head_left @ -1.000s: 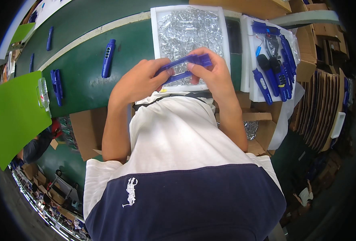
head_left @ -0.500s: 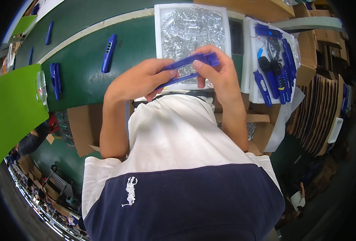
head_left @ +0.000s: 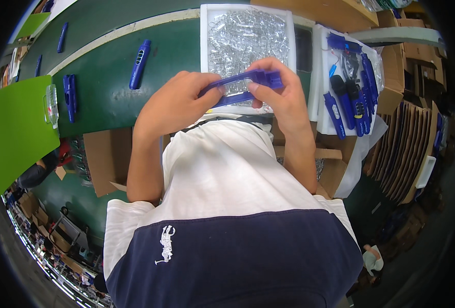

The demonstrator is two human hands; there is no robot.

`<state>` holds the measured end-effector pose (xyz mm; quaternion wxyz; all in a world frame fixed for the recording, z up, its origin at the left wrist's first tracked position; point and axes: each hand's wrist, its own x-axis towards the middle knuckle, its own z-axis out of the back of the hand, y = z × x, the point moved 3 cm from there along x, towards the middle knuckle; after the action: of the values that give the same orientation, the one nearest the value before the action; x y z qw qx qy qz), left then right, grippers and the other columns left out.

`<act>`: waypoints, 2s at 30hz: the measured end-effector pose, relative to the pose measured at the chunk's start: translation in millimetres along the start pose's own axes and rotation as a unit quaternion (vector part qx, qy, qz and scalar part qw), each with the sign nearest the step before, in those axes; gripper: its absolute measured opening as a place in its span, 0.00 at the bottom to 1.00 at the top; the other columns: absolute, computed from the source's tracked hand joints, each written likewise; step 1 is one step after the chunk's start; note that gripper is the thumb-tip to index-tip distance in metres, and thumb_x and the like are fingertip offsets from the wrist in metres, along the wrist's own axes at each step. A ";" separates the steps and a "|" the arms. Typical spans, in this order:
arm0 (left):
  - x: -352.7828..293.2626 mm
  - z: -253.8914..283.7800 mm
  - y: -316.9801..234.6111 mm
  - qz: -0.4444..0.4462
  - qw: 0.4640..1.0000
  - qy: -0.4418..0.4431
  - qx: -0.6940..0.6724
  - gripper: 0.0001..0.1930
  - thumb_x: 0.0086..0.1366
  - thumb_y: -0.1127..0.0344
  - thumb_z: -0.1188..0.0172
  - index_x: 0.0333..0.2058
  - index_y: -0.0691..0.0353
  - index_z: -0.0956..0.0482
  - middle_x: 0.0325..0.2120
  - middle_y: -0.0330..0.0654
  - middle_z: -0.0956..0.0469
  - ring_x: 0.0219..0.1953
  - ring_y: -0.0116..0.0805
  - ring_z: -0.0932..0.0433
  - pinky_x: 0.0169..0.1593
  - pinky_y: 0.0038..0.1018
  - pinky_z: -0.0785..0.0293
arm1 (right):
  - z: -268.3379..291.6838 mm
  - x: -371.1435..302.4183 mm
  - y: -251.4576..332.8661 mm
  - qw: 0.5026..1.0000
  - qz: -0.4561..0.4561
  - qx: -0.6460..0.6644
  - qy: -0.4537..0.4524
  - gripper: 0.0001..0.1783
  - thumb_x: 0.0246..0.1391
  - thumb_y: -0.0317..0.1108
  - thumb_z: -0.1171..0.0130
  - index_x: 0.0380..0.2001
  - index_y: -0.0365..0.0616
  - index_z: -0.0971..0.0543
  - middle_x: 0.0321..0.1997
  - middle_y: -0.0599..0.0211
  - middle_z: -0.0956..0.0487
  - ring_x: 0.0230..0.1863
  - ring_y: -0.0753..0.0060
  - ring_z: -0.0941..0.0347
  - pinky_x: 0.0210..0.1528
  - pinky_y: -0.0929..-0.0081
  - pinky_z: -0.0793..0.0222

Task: The person assembles a blue electronic housing by hand, inserting silver internal components into its plastic housing.

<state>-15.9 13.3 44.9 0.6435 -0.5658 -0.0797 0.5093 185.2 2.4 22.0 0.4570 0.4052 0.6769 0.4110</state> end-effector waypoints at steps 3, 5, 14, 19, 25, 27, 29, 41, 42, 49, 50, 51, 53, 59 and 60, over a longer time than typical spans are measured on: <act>-3.6 5.7 -3.1 -0.044 0.998 -0.022 0.029 0.10 0.69 0.67 0.46 0.38 0.68 0.21 0.18 0.42 0.26 0.18 0.30 0.29 0.25 0.27 0.34 | 0.6 0.1 2.0 1.000 0.024 -0.020 -0.004 0.11 0.54 0.22 0.35 0.41 0.39 0.22 0.32 0.72 0.23 0.28 0.86 0.26 0.29 0.87 0.27; -8.6 11.2 -3.4 -0.062 0.998 -0.014 0.021 0.09 0.69 0.72 0.46 0.42 0.68 0.20 0.20 0.38 0.26 0.19 0.24 0.30 0.25 0.23 0.34 | 1.7 -1.4 1.9 0.999 0.039 -0.012 -0.030 0.12 0.53 0.20 0.35 0.41 0.39 0.21 0.38 0.69 0.22 0.34 0.83 0.24 0.33 0.87 0.26; -27.2 26.9 -9.9 -0.264 0.907 -0.285 0.164 0.25 0.44 0.86 0.41 0.42 0.60 0.15 0.33 0.42 0.29 0.31 0.37 0.26 0.34 0.29 0.28 | -2.6 -8.3 24.4 0.962 0.239 -0.098 0.087 0.25 0.44 0.19 0.28 0.49 0.39 0.21 0.49 0.61 0.21 0.48 0.70 0.21 0.53 0.72 0.25; -28.0 21.8 -10.3 -0.267 0.897 -0.310 0.165 0.27 0.42 0.87 0.38 0.44 0.58 0.15 0.36 0.41 0.29 0.31 0.35 0.26 0.34 0.28 0.27 | 2.9 -8.1 22.5 0.964 0.228 -0.125 0.062 0.30 0.43 0.18 0.27 0.52 0.37 0.23 0.53 0.59 0.21 0.53 0.69 0.24 0.57 0.73 0.27; -25.6 15.6 -14.2 -0.254 0.907 -0.294 0.164 0.28 0.43 0.84 0.34 0.45 0.54 0.15 0.37 0.41 0.27 0.31 0.36 0.25 0.33 0.28 0.25 | 6.6 -4.4 20.1 0.957 0.247 -0.140 0.060 0.29 0.41 0.18 0.27 0.51 0.38 0.21 0.53 0.59 0.21 0.53 0.69 0.24 0.55 0.75 0.27; -23.2 14.7 -14.1 -0.245 0.912 -0.280 0.171 0.28 0.44 0.82 0.33 0.46 0.51 0.14 0.37 0.41 0.26 0.31 0.37 0.24 0.33 0.29 0.24 | 9.4 -2.8 19.7 0.958 0.250 -0.132 0.045 0.29 0.40 0.20 0.25 0.49 0.40 0.19 0.51 0.63 0.20 0.48 0.71 0.22 0.50 0.76 0.26; -22.6 11.2 -13.8 -0.305 0.884 -0.268 0.231 0.25 0.48 0.77 0.30 0.45 0.44 0.14 0.38 0.41 0.24 0.31 0.38 0.22 0.33 0.29 0.24 | 13.7 -2.1 20.3 0.959 0.244 -0.136 0.054 0.29 0.40 0.20 0.25 0.50 0.41 0.19 0.49 0.63 0.20 0.47 0.71 0.22 0.49 0.76 0.26; -20.0 7.5 -12.0 -0.340 0.876 -0.194 0.281 0.18 0.50 0.56 0.25 0.41 0.40 0.16 0.33 0.37 0.23 0.25 0.34 0.21 0.26 0.28 0.25 | 14.6 2.7 29.9 0.935 0.277 -0.192 0.110 0.27 0.37 0.23 0.23 0.46 0.41 0.18 0.48 0.59 0.17 0.46 0.64 0.19 0.48 0.72 0.24; -20.2 9.0 -12.3 -0.338 0.877 -0.195 0.281 0.17 0.50 0.56 0.25 0.41 0.40 0.16 0.33 0.36 0.23 0.24 0.33 0.21 0.26 0.27 0.25 | 13.8 3.3 29.3 0.935 0.277 -0.192 0.109 0.27 0.37 0.23 0.23 0.46 0.41 0.18 0.48 0.59 0.17 0.46 0.64 0.19 0.48 0.72 0.24; -21.9 11.5 -10.1 -0.361 0.868 -0.217 0.264 0.15 0.51 0.56 0.25 0.39 0.41 0.15 0.33 0.36 0.22 0.24 0.32 0.21 0.26 0.26 0.25 | 11.1 3.2 30.6 0.934 0.293 -0.172 0.108 0.28 0.37 0.23 0.22 0.46 0.41 0.18 0.48 0.57 0.17 0.49 0.62 0.19 0.49 0.70 0.23; -22.0 12.1 -9.3 -0.363 0.871 -0.217 0.251 0.15 0.52 0.56 0.25 0.39 0.46 0.15 0.33 0.37 0.22 0.23 0.34 0.21 0.26 0.26 0.25 | 11.0 3.1 31.5 0.936 0.293 -0.162 0.109 0.29 0.37 0.23 0.22 0.47 0.41 0.18 0.48 0.57 0.16 0.49 0.62 0.19 0.49 0.70 0.23; -22.3 12.7 -8.7 -0.366 0.874 -0.215 0.237 0.16 0.53 0.57 0.25 0.39 0.50 0.16 0.33 0.38 0.21 0.23 0.36 0.21 0.27 0.27 0.25 | 10.3 3.3 31.3 0.936 0.293 -0.162 0.109 0.29 0.37 0.23 0.22 0.47 0.41 0.18 0.48 0.57 0.16 0.49 0.62 0.19 0.49 0.70 0.23; -22.9 12.4 -1.6 -0.339 0.896 -0.223 0.180 0.17 0.53 0.56 0.25 0.39 0.55 0.17 0.32 0.40 0.20 0.24 0.38 0.20 0.27 0.28 0.25 | 8.8 4.5 30.5 0.938 0.286 -0.165 0.108 0.27 0.37 0.24 0.22 0.45 0.40 0.18 0.48 0.57 0.16 0.49 0.62 0.19 0.49 0.69 0.22; -26.7 17.6 -1.6 -0.329 0.904 -0.236 0.137 0.22 0.52 0.55 0.23 0.39 0.63 0.21 0.29 0.43 0.19 0.24 0.42 0.20 0.28 0.29 0.25 | 7.7 5.7 23.0 0.919 0.331 -0.177 0.124 0.18 0.39 0.25 0.23 0.37 0.45 0.14 0.50 0.58 0.17 0.48 0.63 0.19 0.46 0.71 0.21; -27.6 18.8 -1.4 -0.335 0.901 -0.239 0.134 0.23 0.52 0.56 0.23 0.39 0.62 0.21 0.29 0.43 0.19 0.24 0.41 0.20 0.27 0.29 0.25 | 7.2 5.7 22.6 0.919 0.331 -0.177 0.124 0.18 0.39 0.25 0.23 0.37 0.45 0.14 0.50 0.58 0.17 0.48 0.63 0.19 0.46 0.71 0.21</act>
<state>-40.8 5.1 65.7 0.8078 -0.2752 -0.3467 0.3893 194.5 16.5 39.5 0.2718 0.4641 0.4719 0.6986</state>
